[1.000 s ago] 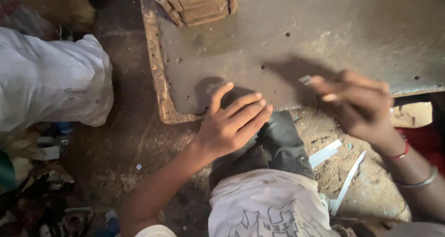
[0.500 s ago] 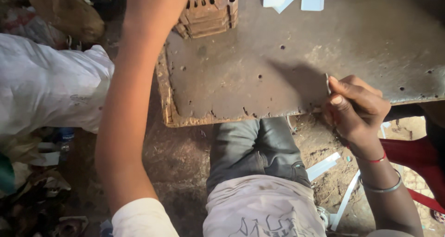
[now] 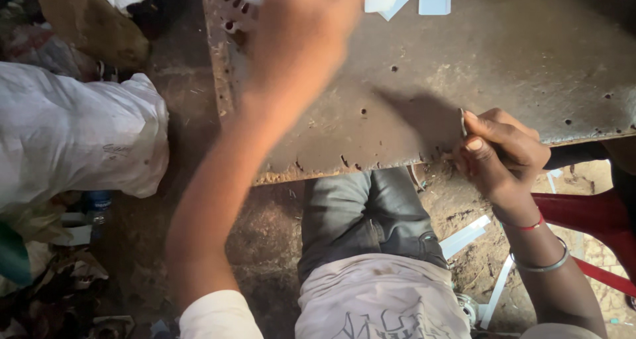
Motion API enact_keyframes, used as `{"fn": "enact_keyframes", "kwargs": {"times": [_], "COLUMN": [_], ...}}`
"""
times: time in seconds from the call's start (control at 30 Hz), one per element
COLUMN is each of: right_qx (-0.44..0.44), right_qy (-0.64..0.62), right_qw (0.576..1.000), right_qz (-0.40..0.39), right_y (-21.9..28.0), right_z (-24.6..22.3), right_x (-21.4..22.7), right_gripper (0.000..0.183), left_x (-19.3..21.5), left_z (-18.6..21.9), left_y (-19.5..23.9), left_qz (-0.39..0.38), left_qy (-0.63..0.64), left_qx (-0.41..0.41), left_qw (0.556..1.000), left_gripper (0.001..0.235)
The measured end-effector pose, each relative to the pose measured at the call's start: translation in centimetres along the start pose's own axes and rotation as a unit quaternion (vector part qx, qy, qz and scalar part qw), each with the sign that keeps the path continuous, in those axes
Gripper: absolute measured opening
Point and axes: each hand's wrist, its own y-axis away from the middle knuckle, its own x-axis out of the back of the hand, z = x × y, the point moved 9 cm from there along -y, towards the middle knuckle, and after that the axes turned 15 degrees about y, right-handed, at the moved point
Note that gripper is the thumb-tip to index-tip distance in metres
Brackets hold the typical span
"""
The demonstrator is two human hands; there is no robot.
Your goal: The person inserts small rectangular insulation papers into the slots of an electric motor stator core by hand and using a small metal rod.
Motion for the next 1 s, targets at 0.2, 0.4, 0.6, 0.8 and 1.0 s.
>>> {"fn": "enact_keyframes", "kwargs": {"times": [0.2,0.4,0.6,0.8,1.0], "right_qx": [0.004,0.024,0.029,0.119,0.152], "right_qy": [0.008,0.070,0.109,0.345,0.498], "right_qw": [1.000,0.997,0.987,0.904,0.820], "right_qz": [-0.008,-0.036,-0.115,-0.225,-0.237], "right_y": [0.5,0.7,-1.1,-1.1,-1.4], "right_z": [0.0,-0.4,-1.0,-4.4,-5.7], "right_x": [0.1,0.3,-1.2,-4.8,-6.8], "right_gripper": [0.024,0.024,0.030,0.056,0.066], "left_x": [-10.0,-7.2,-2.0,-1.5,-1.7], "left_z": [5.3,7.8,11.5,11.1,10.7], "left_y": [-2.1,4.6,10.7,11.1,11.2], "left_qz": [-0.122,-0.132,-0.123,-0.080,-0.082], "left_qy": [0.062,0.074,0.079,0.119,0.116], "left_qx": [0.011,0.067,0.052,0.080,0.118], "left_qw": [0.991,0.986,0.988,0.986,0.983], "left_gripper": [0.055,0.053,0.044,0.033,0.030]}}
